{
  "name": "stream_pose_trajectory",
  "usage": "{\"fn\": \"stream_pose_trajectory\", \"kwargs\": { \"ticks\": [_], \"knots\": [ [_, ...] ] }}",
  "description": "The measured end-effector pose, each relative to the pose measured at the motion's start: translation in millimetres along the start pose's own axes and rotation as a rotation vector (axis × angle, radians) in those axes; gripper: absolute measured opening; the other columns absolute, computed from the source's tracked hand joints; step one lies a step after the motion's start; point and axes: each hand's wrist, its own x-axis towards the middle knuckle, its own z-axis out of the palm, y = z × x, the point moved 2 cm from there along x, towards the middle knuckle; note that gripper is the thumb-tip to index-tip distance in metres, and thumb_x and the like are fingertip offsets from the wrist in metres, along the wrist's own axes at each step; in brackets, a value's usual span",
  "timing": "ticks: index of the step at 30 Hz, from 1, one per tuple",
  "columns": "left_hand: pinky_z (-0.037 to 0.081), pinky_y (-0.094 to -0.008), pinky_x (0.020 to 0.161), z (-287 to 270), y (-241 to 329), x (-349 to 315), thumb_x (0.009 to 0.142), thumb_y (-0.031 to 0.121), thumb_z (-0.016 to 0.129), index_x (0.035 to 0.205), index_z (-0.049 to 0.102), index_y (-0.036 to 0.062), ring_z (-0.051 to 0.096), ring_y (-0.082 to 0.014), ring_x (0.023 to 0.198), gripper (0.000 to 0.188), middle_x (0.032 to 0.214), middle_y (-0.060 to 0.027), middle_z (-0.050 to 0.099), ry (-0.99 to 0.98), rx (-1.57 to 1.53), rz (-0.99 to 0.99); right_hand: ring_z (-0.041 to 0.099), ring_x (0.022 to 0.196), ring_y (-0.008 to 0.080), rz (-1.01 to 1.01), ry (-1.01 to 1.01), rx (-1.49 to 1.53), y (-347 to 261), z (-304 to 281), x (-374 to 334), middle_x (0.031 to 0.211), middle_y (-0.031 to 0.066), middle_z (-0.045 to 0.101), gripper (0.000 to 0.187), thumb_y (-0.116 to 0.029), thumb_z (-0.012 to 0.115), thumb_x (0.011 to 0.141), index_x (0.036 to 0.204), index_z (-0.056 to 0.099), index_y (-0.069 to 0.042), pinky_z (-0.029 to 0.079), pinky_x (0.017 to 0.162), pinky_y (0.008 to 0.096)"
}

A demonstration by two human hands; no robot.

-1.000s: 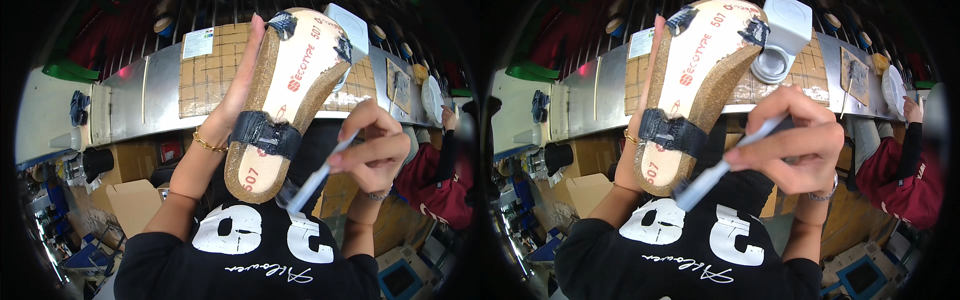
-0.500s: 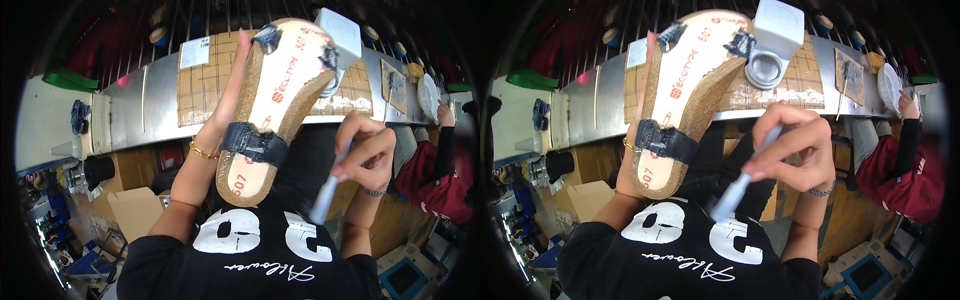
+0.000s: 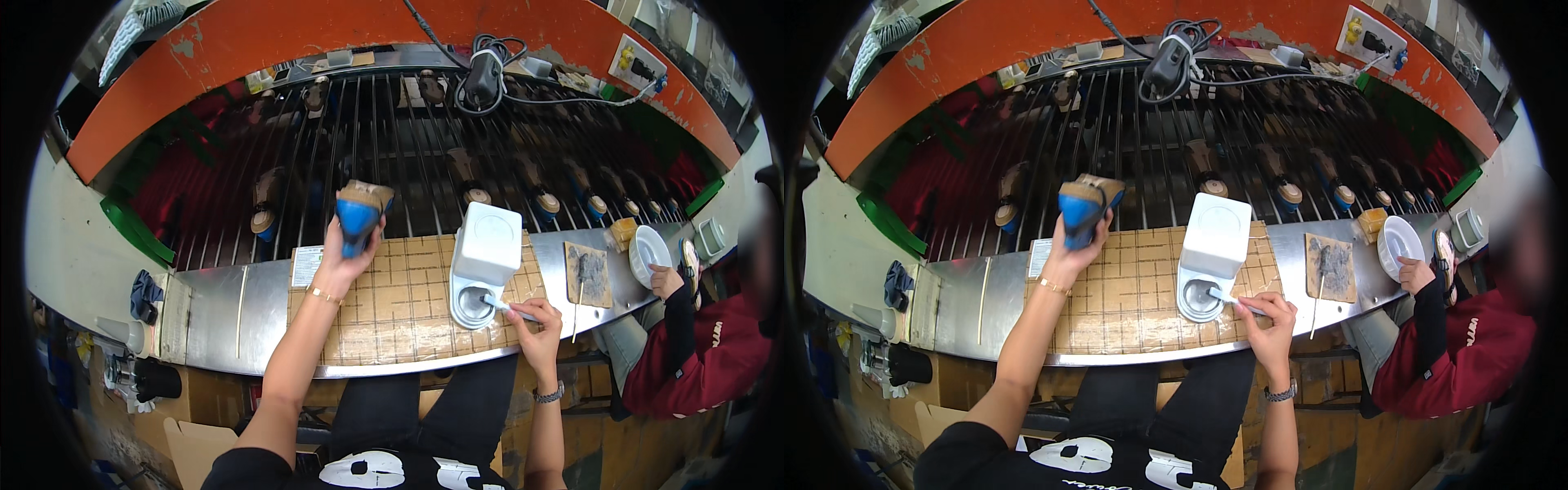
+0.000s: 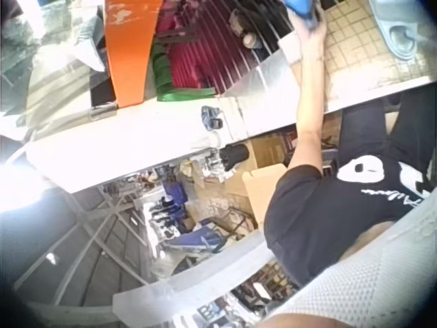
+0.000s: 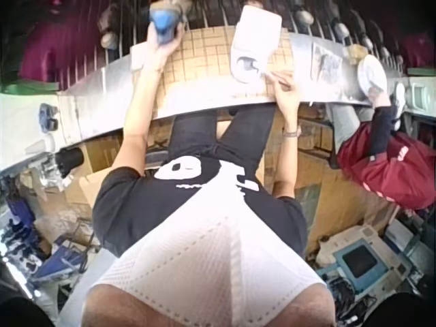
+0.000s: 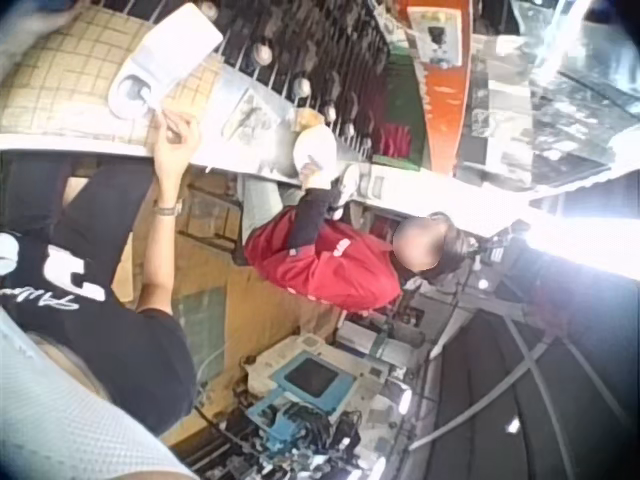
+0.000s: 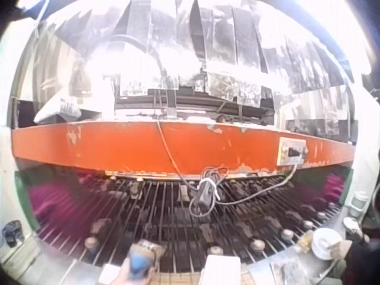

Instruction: The person holds a sandal and uses a brush to apply glue from a white container to the straps and sole edges. The person repeatedly dips the brush into the container and spreads the adhesive along the sandal's surfaces.

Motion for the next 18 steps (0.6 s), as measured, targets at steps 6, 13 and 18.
{"fn": "stream_pose_trajectory", "kwargs": {
  "ticks": [6,13,18],
  "knots": [
    [0.064,-0.035,0.077,-37,39,118,0.085,0.06,0.064,0.116,0.059,-0.0037,0.068,-0.0298,0.089,0.071,0.111,-0.0208,0.065,-0.071,-0.268,0.002,0.064,0.087,0.017,-0.067,0.127,0.078,-3,-8,50,0.094,0.0077,0.069,0.018,-0.015,0.076,0.088,0.101,0.078,-0.003,0.048,0.077,0.029],
    [0.064,-0.0359,0.077,-57,65,154,0.086,0.065,0.061,0.114,0.062,-0.003,0.069,-0.0303,0.092,0.074,0.104,-0.0196,0.068,-0.122,-0.316,0.1,0.065,0.084,0.0203,-0.093,-0.19,-0.054,46,22,180,0.092,0.0136,0.07,0.034,-0.018,0.076,0.086,0.117,0.073,-0.004,0.052,0.078,0.0322],
    [0.063,-0.0419,0.082,-57,87,150,0.09,0.058,0.059,0.117,0.059,-0.004,0.064,-0.0354,0.104,0.068,0.11,-0.0248,0.06,0.151,-0.387,0.03,0.069,0.103,0.0281,-0.447,-0.456,-0.129,77,93,238,0.114,0.0246,0.069,0.067,-0.016,0.075,0.085,0.144,0.048,0.001,0.053,0.089,0.0372]
  ]
}}
